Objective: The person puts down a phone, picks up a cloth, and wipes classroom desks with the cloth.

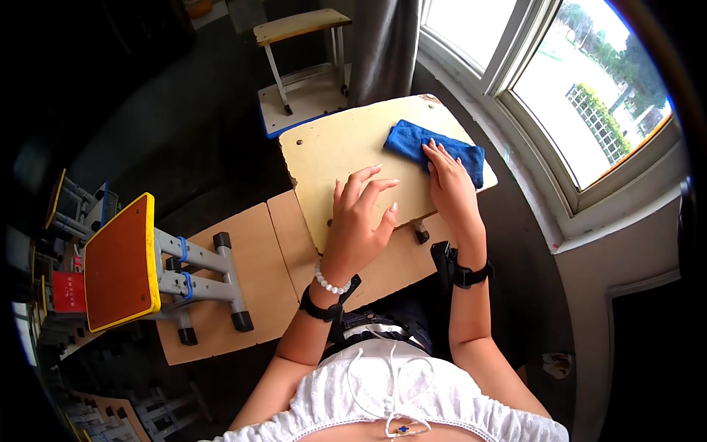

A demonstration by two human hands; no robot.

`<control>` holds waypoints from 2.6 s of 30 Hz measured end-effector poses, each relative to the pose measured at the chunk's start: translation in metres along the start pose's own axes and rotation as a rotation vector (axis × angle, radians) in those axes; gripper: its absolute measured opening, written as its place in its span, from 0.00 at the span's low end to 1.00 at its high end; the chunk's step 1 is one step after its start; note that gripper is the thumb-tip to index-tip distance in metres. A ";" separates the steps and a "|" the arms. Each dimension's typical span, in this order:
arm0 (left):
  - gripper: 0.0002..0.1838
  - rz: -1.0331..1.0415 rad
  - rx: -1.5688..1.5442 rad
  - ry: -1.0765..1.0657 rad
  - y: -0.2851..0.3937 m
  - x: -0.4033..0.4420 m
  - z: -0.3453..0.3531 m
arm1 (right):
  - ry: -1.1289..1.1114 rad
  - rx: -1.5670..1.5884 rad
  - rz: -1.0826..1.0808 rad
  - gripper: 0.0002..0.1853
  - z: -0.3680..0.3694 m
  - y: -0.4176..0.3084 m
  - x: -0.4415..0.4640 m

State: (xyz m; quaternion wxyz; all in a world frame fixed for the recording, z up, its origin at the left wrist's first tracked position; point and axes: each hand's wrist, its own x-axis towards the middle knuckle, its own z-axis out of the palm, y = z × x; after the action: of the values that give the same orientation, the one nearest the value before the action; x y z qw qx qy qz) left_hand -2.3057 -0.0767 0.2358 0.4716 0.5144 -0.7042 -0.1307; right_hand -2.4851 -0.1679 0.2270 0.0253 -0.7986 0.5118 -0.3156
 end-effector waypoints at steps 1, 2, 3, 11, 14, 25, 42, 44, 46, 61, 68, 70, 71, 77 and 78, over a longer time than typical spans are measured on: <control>0.17 0.000 0.013 0.003 0.000 0.000 0.000 | -0.017 0.009 0.028 0.18 0.007 0.004 0.009; 0.17 0.008 0.014 0.020 -0.001 0.000 0.002 | -0.056 0.043 -0.003 0.18 0.008 0.001 0.014; 0.17 0.019 0.016 0.036 -0.003 0.001 0.003 | -0.094 0.079 -0.034 0.19 0.011 -0.006 0.018; 0.14 -0.029 0.125 0.200 -0.006 -0.001 0.006 | -0.283 0.428 -0.350 0.20 0.015 -0.088 -0.036; 0.12 -0.002 0.177 0.236 -0.004 -0.003 0.005 | -0.249 0.381 -0.366 0.21 0.004 -0.086 -0.048; 0.10 -0.006 0.303 0.144 -0.002 -0.004 0.011 | 0.178 0.225 0.130 0.11 -0.032 0.030 -0.038; 0.12 0.011 -0.055 0.327 0.013 -0.014 -0.007 | -0.259 0.415 -0.305 0.16 0.011 -0.101 -0.044; 0.13 0.019 0.057 0.336 0.010 -0.021 -0.018 | -0.233 0.437 -0.297 0.15 0.015 -0.100 -0.040; 0.13 0.058 0.291 0.339 0.004 -0.023 -0.025 | -0.241 0.487 -0.292 0.14 0.017 -0.094 -0.031; 0.28 -0.175 0.143 0.276 -0.046 -0.027 -0.021 | -0.146 0.217 -0.455 0.32 0.060 -0.086 0.010; 0.29 -0.178 0.093 0.271 -0.049 -0.029 -0.022 | -0.131 0.154 -0.403 0.36 0.068 -0.084 0.012; 0.30 -0.180 0.084 0.256 -0.048 -0.028 -0.022 | -0.109 0.132 -0.331 0.36 0.070 -0.078 0.019; 0.30 -0.220 0.086 0.240 -0.047 -0.029 -0.022 | -0.129 0.107 -0.303 0.37 0.068 -0.075 0.022; 0.32 -0.221 0.037 0.257 -0.047 -0.030 -0.020 | -0.096 0.038 -0.214 0.36 0.053 -0.030 0.029; 0.33 -0.219 0.038 0.259 -0.047 -0.030 -0.020 | -0.096 0.024 -0.205 0.36 0.048 -0.020 0.029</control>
State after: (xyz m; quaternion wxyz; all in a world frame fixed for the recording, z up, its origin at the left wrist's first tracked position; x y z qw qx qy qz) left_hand -2.2609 -0.0656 0.1991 0.5316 0.6092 -0.5799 -0.1007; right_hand -2.4355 -0.1965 0.2097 0.0271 -0.8605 0.4220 -0.2842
